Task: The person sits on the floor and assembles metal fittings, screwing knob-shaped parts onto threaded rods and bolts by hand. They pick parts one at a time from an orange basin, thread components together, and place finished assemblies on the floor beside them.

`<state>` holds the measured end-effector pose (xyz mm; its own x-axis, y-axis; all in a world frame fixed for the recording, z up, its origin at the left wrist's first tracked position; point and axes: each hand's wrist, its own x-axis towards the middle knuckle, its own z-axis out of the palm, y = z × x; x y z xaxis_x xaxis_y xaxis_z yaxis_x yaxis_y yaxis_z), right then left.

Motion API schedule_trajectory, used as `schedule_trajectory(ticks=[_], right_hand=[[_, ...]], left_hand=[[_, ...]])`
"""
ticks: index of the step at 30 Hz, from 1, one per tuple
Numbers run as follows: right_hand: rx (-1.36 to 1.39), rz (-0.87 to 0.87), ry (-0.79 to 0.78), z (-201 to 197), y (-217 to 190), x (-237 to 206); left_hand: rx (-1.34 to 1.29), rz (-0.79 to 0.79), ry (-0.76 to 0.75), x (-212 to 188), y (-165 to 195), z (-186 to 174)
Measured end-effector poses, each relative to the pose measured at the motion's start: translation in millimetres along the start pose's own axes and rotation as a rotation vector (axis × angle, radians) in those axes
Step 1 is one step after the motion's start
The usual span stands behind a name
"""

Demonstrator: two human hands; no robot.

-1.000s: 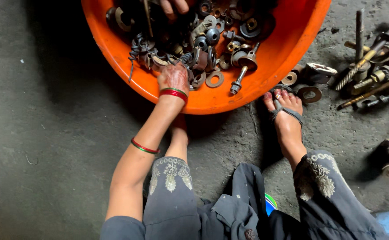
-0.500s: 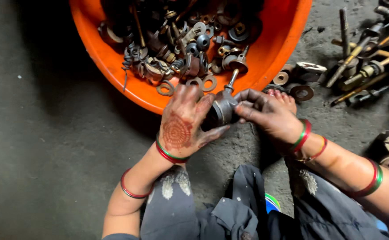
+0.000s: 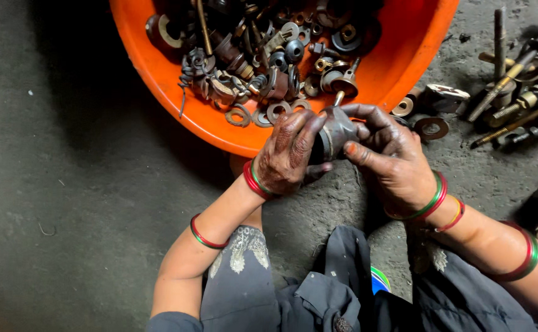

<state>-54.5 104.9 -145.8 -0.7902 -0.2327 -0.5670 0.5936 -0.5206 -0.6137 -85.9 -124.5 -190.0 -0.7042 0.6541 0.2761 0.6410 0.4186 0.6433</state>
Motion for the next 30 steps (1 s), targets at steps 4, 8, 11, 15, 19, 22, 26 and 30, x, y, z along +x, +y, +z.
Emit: schedule_trajectory(ticks=[4,8,11,15,19,22,26,30], right_hand=[[-0.243,0.016,0.079,-14,12,-6],[0.166,-0.002,0.071,-26,-5,-11],[0.014,-0.068,0.146,-33,-35,-18],[-1.159,-0.435,0.508,-69,-3,-7],[-2.103,-0.282,0.396,-109,103,24],[-2.118,-0.598,0.332,-132,127,18],[-2.105,-0.582,0.302,-123,111,11],[-2.07,-0.629,0.294,-94,84,16]], left_hand=[[-0.132,-0.038,0.219,4,-14,1],[-0.352,-0.577,0.284,1,-3,-6],[-0.319,-0.637,0.227,5,-5,-19],[0.132,-0.437,0.132,10,-41,-45],[0.379,-0.474,0.034,-13,-68,-37],[0.73,-0.271,0.039,-29,-75,4],[0.724,-0.242,-0.183,-32,-88,54],[0.895,-0.322,-0.319,-18,-102,83]])
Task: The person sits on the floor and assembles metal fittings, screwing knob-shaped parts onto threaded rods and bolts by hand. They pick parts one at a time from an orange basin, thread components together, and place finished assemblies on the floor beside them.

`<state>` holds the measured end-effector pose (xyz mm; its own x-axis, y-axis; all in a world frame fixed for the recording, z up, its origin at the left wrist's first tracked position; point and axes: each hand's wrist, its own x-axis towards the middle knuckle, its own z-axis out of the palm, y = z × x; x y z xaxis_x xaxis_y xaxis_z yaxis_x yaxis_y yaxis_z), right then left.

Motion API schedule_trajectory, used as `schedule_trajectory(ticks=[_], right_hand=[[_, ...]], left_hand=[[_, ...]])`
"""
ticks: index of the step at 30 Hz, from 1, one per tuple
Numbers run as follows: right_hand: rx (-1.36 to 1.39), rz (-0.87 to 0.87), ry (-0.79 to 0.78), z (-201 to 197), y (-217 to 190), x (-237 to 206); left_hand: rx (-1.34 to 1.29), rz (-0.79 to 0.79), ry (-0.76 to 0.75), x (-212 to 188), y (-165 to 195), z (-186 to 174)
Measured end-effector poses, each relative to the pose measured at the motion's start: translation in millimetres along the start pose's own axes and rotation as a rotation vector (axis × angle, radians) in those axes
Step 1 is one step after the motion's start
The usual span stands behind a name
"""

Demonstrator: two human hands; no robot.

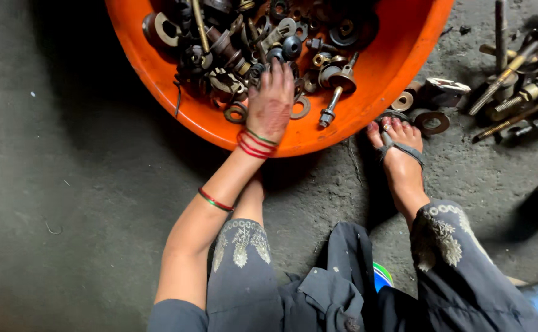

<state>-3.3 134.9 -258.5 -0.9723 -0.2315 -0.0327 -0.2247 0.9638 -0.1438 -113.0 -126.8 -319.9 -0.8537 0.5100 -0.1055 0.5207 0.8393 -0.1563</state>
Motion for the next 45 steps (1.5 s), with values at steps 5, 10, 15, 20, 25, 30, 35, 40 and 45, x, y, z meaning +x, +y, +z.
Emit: schedule_trajectory(ticks=[5,10,15,20,25,30,35,40,45], right_hand=[[0.029,0.175,-0.089,27,5,-14],[0.005,0.029,0.004,18,2,-8],[0.353,0.325,-0.158,-97,30,29],[0.912,-0.115,-0.058,-133,8,47],[0.698,-0.154,0.121,-101,-19,37],[0.708,-0.074,0.045,-119,-28,42],[0.768,-0.135,0.069,-128,-38,46],[1.393,0.379,0.22,-146,-33,54],[1.057,0.27,0.047,-133,-12,58]], left_hand=[[0.28,0.042,0.009,13,8,20],[1.294,0.128,-0.225,10,-2,5],[-0.765,-0.027,-0.362,-13,-44,-70],[-1.968,-0.22,-0.361,-20,-16,-129],[-2.412,-0.384,-0.5,-29,10,-148],[-1.999,-0.252,-0.183,-36,37,-129],[-1.819,-0.265,0.037,-46,50,-131],[-2.049,-0.334,0.161,-41,21,-132],[-2.415,-0.957,-0.285,-41,12,-128]])
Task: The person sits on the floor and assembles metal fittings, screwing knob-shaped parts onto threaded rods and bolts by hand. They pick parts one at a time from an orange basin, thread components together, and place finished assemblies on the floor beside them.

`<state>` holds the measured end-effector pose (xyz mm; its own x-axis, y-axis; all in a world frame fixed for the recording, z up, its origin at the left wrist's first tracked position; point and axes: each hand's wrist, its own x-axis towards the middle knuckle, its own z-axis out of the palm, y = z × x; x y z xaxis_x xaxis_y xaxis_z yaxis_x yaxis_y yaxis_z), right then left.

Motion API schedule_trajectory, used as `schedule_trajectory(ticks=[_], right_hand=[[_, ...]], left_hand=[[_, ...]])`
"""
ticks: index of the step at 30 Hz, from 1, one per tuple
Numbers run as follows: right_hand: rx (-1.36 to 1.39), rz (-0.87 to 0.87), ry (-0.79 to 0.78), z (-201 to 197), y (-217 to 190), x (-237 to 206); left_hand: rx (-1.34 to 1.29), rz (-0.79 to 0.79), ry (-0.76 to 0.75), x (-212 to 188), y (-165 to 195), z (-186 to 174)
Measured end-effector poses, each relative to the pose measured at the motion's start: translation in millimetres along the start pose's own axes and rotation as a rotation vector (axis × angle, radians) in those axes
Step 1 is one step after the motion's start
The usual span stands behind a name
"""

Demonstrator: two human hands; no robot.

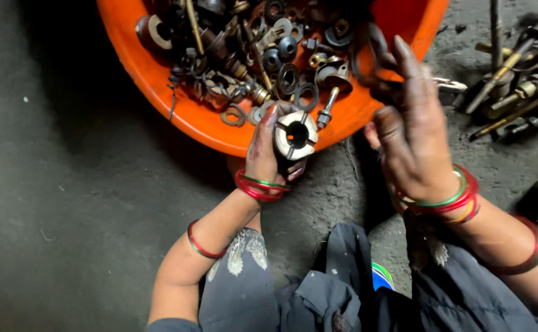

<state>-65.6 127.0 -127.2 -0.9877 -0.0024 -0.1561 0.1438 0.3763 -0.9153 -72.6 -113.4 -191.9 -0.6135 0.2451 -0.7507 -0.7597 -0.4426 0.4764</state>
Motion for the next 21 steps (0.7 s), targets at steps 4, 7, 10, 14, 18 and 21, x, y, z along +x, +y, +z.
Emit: schedule_trajectory(ticks=[4,7,10,14,18,21], right_hand=[[-0.096,-0.22,-0.275,2,23,-3],[0.008,0.017,-0.433,-12,16,-1],[0.143,0.273,-0.276,-34,20,-7],[-0.901,0.01,-0.068,21,91,-20],[-1.114,-0.239,-0.076,56,159,-49],[-1.061,-0.263,-0.041,54,162,-55]], left_hand=[[0.412,0.095,-0.171,-10,-7,14],[0.768,0.282,-0.528,-17,-7,29],[1.083,0.281,-0.649,-12,-1,29],[1.526,0.995,-0.193,33,29,-3],[1.808,1.135,0.271,91,80,-52],[2.101,0.866,0.44,139,118,-80]])
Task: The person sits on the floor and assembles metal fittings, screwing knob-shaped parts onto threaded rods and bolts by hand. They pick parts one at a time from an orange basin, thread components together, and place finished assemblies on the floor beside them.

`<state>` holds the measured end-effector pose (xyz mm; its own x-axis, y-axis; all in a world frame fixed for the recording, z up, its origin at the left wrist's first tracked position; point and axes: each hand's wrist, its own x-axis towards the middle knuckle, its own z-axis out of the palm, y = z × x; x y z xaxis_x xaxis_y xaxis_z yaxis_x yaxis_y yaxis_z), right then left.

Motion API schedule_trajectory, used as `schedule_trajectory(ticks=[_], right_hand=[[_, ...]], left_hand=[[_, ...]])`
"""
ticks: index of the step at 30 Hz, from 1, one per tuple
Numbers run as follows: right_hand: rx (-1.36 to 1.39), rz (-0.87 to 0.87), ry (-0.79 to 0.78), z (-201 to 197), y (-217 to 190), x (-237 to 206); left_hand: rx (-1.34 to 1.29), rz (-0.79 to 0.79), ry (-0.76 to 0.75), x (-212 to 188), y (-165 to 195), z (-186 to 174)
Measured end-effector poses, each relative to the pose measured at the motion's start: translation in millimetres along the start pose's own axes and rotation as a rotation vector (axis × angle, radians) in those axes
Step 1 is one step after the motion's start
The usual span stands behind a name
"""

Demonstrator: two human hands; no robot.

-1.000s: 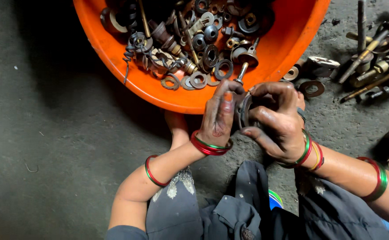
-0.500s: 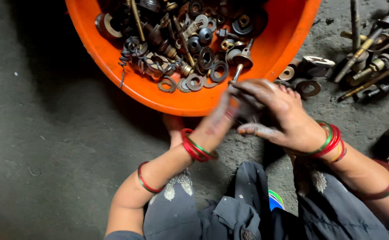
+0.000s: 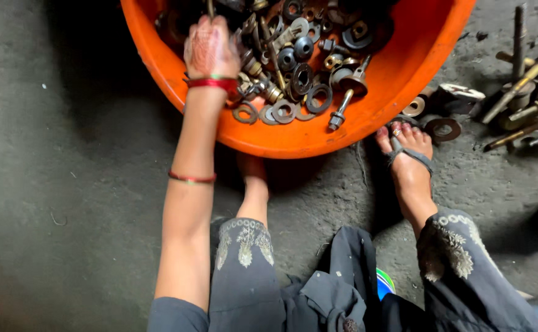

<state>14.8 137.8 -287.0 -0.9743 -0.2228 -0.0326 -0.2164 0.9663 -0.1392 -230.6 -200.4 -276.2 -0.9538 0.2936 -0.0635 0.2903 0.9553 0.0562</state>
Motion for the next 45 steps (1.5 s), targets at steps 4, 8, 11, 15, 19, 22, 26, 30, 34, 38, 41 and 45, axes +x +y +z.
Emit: schedule_trajectory(ticks=[4,8,11,15,19,22,26,30,34,38,41,45], right_hand=[[0.002,-0.015,-0.005,-25,2,7],[0.135,0.15,-0.05,-27,-8,14],[0.051,0.068,-0.08,-11,-7,7],[0.101,0.113,-0.05,-18,39,-21],[0.406,0.483,-0.015,-78,117,-54],[0.545,0.512,0.04,-107,140,-62],[0.582,0.274,0.046,-137,114,-29],[0.513,0.002,0.028,-169,64,28],[0.536,-0.018,0.011,-185,40,56],[0.545,-0.012,-0.058,-183,38,55],[0.542,-0.049,-0.054,-184,33,58],[0.595,-0.171,-0.011,-190,10,83]], left_hand=[[0.27,0.047,-0.311,14,-15,36],[0.353,0.023,-0.485,36,-14,63],[0.471,0.073,-0.466,44,-9,68],[0.672,0.153,-0.458,42,-3,71],[0.654,0.182,-0.463,27,-9,58],[0.618,0.2,-0.562,12,-10,45],[0.429,0.11,-0.72,-30,-3,33],[0.236,0.108,-0.334,-51,-8,37],[0.192,0.082,-0.334,-42,-23,49],[0.25,0.113,-0.485,-53,-24,33],[0.148,0.144,-0.275,-72,-22,-10],[-0.166,0.188,0.035,-93,-17,-80]])
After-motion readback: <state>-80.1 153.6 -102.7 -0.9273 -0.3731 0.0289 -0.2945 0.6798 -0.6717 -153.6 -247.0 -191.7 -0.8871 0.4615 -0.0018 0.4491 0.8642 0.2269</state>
